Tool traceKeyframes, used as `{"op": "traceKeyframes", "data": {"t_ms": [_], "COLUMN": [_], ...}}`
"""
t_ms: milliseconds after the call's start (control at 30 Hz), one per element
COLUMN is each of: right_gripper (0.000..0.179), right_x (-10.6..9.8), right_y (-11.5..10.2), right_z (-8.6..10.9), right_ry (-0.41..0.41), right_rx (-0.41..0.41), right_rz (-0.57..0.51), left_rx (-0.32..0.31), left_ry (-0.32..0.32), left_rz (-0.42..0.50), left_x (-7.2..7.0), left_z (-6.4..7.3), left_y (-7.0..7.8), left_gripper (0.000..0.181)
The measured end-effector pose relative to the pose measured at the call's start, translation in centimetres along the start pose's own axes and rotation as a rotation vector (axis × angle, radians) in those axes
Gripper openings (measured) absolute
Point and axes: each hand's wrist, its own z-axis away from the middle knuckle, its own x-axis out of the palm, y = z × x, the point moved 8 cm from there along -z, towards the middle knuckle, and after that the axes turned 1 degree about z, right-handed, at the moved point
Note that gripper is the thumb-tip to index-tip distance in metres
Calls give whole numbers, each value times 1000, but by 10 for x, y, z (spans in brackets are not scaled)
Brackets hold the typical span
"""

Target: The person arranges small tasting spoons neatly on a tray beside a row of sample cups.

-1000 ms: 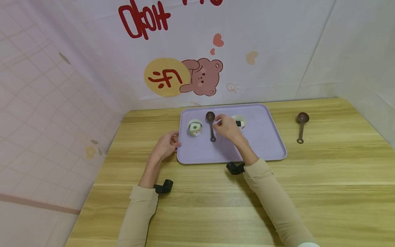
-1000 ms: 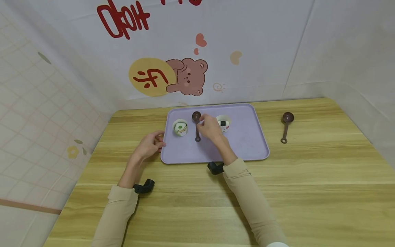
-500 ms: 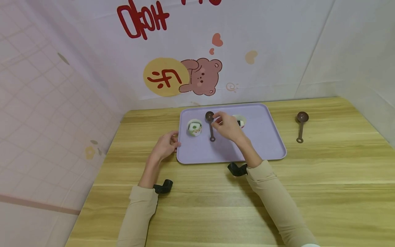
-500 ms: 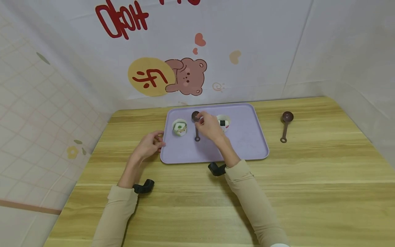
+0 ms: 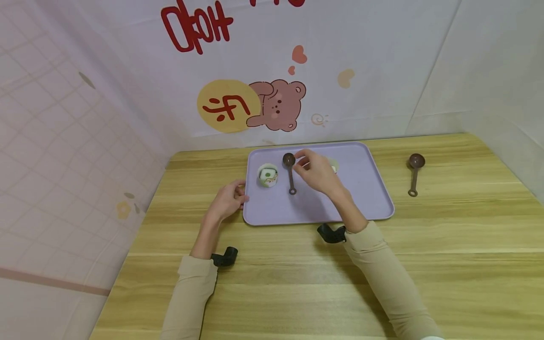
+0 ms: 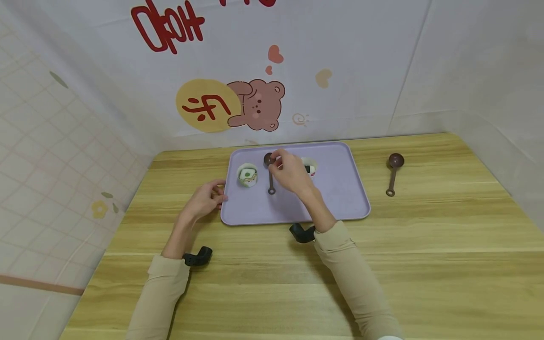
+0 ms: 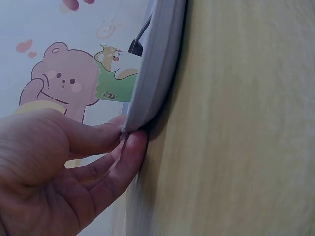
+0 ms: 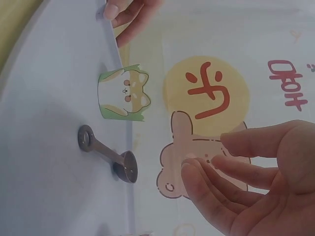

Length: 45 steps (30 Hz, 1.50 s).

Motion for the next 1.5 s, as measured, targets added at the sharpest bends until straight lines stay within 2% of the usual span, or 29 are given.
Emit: {"op": "traceKeyframes", "data": {"t_ms": [267, 1033, 1500], "right_gripper": [33, 33, 34], "right_x": [-6, -37, -57], "right_y": [1, 22, 33], "right_z": [3, 10, 16], "right_ry": [13, 59, 96], "right_rx": [-13, -1, -19], "right_rz": [33, -1, 40], "left_rx": [7, 5, 11], "left_ry": [2, 4, 7], "left_rz": [-6, 4, 7], "left_x": [1, 1, 2], "left_z": [-1, 0, -1], "left_y": [-1, 0, -2], "left_gripper": [53, 53, 52]}}
